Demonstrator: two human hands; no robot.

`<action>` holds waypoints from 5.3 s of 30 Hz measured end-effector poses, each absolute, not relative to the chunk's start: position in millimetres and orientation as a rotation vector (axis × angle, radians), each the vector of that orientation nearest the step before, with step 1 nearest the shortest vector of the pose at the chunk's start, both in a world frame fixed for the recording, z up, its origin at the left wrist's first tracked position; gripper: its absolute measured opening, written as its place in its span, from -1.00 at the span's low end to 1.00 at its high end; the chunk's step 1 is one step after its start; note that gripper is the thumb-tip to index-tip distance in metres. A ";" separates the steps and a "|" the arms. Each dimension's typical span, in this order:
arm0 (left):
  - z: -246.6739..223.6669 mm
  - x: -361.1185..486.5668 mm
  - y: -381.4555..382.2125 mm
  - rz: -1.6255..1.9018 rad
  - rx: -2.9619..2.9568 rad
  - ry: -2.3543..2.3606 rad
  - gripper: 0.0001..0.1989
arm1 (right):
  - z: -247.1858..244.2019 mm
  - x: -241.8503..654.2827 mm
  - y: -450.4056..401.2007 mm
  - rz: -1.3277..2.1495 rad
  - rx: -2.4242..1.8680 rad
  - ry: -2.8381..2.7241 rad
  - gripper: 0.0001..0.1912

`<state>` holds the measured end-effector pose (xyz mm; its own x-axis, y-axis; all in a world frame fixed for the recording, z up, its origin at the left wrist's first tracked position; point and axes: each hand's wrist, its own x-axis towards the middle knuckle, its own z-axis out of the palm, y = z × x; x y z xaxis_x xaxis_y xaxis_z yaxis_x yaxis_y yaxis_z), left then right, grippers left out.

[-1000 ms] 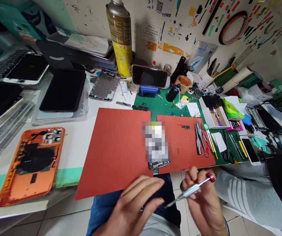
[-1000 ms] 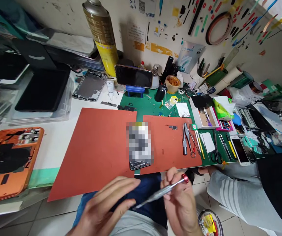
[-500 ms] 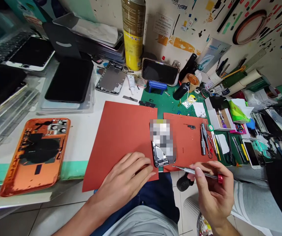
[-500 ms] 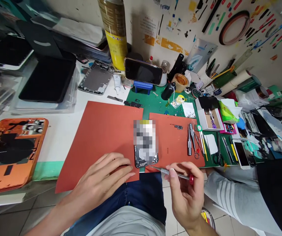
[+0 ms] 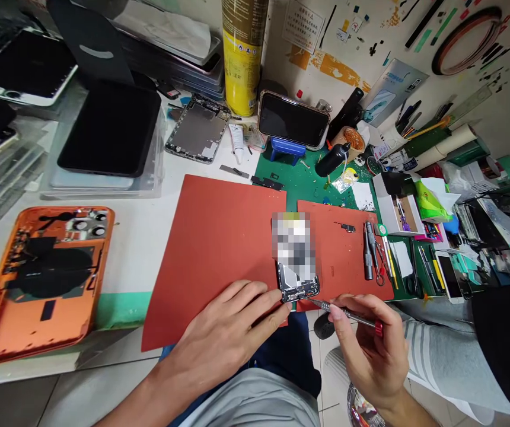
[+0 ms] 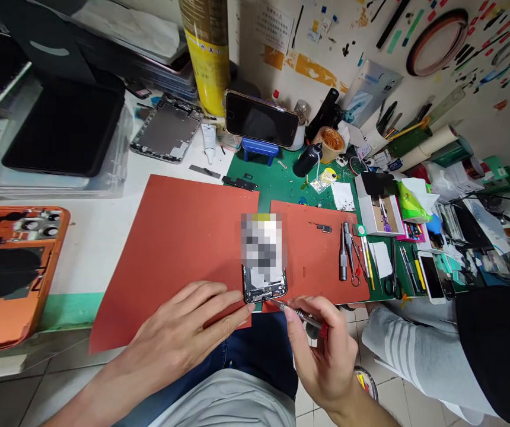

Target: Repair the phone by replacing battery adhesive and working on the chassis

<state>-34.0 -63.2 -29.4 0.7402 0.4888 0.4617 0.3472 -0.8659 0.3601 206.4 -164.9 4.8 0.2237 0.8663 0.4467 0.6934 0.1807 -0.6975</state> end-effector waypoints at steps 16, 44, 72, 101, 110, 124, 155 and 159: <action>-30.6 -27.4 -64.4 0.781 2.744 0.667 -0.74 | 24.4 195.8 -147.0 0.020 -1.604 -1.792 -0.54; -35.3 -30.6 -66.3 0.773 2.730 0.664 -0.77 | 56.0 195.3 -128.3 0.022 -1.534 -2.242 -0.82; -30.7 -31.3 -65.1 0.756 2.766 0.682 -0.76 | 68.2 207.5 -114.3 0.431 -1.521 -2.248 -0.80; -32.1 -28.6 -65.6 0.749 2.733 0.682 -0.80 | 56.1 202.9 -121.2 0.251 -1.586 -2.110 -0.82; -31.2 -27.6 -65.0 0.745 2.743 0.690 -0.75 | 41.1 212.4 -139.6 0.375 -1.746 -1.547 -0.79; 6.4 7.3 -54.6 0.809 2.306 0.666 -0.83 | 6.7 215.2 -143.9 0.919 -1.438 -0.519 -0.53; 9.0 132.0 24.2 0.040 2.816 0.677 -0.71 | -19.9 247.0 -197.2 0.608 -1.472 -0.423 -0.59; 6.4 131.8 22.4 0.030 2.817 0.683 -0.72 | -22.8 246.2 -197.4 0.625 -1.464 -0.416 -0.59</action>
